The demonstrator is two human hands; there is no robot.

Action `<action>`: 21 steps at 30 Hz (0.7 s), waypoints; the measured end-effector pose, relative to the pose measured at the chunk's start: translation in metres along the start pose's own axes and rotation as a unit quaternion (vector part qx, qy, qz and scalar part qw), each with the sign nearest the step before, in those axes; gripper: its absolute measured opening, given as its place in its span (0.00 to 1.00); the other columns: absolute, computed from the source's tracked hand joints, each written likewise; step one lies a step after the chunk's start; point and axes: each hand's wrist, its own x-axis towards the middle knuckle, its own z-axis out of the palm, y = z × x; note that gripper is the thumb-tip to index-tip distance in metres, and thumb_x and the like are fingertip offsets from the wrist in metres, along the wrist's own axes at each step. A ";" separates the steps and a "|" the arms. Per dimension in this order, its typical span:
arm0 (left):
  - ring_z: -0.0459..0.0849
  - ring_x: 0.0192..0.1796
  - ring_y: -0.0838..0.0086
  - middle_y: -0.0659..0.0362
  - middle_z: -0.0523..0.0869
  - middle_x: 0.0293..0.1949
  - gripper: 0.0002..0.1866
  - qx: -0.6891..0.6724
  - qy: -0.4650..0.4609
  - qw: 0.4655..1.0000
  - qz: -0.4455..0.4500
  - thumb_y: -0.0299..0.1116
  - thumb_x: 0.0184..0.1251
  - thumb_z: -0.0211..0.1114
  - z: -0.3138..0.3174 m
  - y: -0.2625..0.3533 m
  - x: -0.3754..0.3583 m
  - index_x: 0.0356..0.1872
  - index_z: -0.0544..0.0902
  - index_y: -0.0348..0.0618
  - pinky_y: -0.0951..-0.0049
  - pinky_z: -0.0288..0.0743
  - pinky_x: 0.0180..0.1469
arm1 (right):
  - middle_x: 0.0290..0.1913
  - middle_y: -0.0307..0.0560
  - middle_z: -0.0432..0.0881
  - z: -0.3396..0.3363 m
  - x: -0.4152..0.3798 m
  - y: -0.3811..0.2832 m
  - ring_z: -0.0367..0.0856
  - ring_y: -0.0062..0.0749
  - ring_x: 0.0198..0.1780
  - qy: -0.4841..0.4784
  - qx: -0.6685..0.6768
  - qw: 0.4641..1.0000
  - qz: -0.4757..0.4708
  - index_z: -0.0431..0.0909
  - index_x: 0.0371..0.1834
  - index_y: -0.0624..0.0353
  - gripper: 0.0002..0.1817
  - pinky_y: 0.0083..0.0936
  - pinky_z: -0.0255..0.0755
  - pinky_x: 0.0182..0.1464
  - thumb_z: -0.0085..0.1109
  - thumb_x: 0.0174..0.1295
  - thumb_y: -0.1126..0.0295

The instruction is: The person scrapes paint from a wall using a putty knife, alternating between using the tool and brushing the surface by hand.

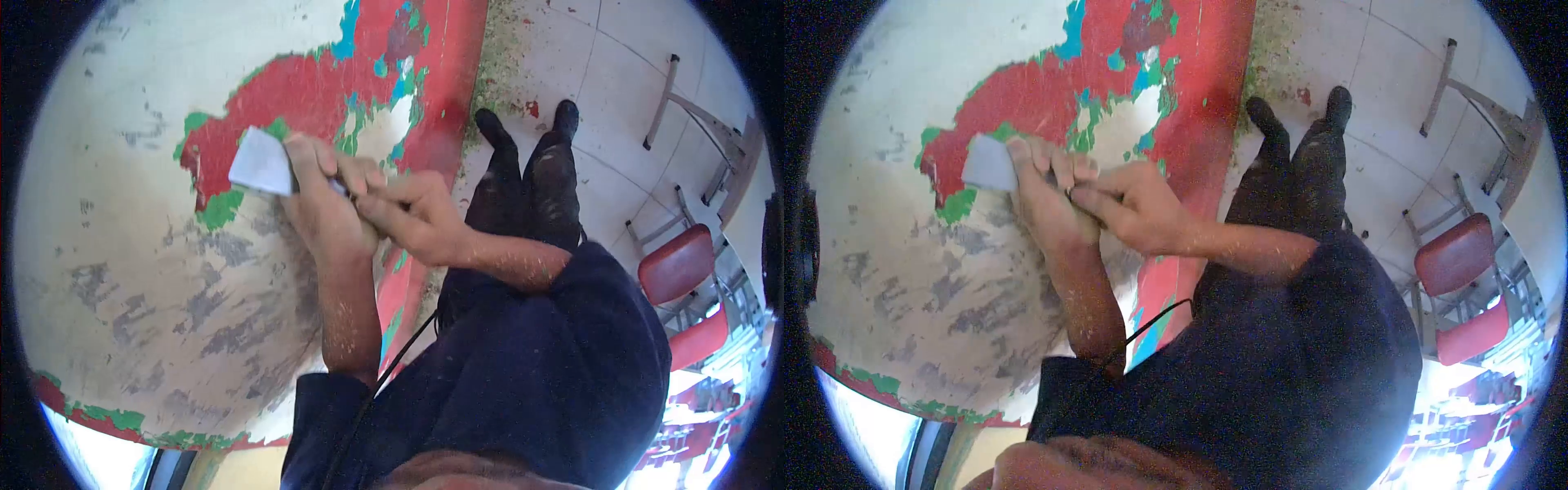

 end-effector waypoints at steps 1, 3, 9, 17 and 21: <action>0.64 0.15 0.73 0.62 0.61 0.13 0.19 0.034 0.040 0.999 -0.011 0.44 0.73 0.47 0.003 -0.001 -0.009 0.22 0.61 0.46 0.68 0.69 0.23 | 0.20 0.50 0.60 0.005 -0.006 0.000 0.60 0.13 0.25 0.000 0.025 1.000 0.005 0.78 0.39 0.63 0.13 0.23 0.64 0.25 0.51 0.65 0.63; 0.66 0.16 0.72 0.62 0.62 0.14 0.19 0.037 0.078 0.995 -0.053 0.43 0.72 0.48 -0.016 -0.022 -0.027 0.22 0.61 0.46 0.68 0.68 0.24 | 0.22 0.51 0.60 0.004 -0.019 0.026 0.61 0.13 0.25 -0.007 0.076 0.997 -0.001 0.75 0.49 0.60 0.15 0.22 0.64 0.25 0.50 0.66 0.63; 0.66 0.15 0.72 0.63 0.61 0.13 0.20 0.014 0.033 0.998 -0.053 0.45 0.74 0.43 -0.004 -0.003 -0.010 0.21 0.60 0.48 0.67 0.71 0.23 | 0.22 0.60 0.70 0.009 -0.014 0.007 0.68 0.20 0.21 -0.019 -0.025 0.999 0.030 0.79 0.37 0.61 0.13 0.28 0.65 0.25 0.52 0.63 0.61; 0.63 0.18 0.74 0.65 0.57 0.13 0.21 0.000 0.021 0.997 -0.072 0.49 0.73 0.45 -0.017 -0.010 -0.028 0.22 0.61 0.50 0.71 0.66 0.28 | 0.21 0.59 0.73 0.007 -0.020 0.002 0.73 0.38 0.18 -0.008 0.014 1.000 0.022 0.80 0.35 0.62 0.11 0.29 0.67 0.25 0.54 0.61 0.65; 0.64 0.19 0.75 0.65 0.58 0.14 0.21 -0.008 0.009 0.995 -0.097 0.49 0.73 0.45 -0.022 -0.011 -0.035 0.22 0.61 0.50 0.72 0.66 0.29 | 0.23 0.59 0.75 0.004 -0.023 -0.004 0.75 0.39 0.20 -0.006 0.011 1.000 0.015 0.81 0.35 0.62 0.10 0.30 0.68 0.26 0.54 0.61 0.67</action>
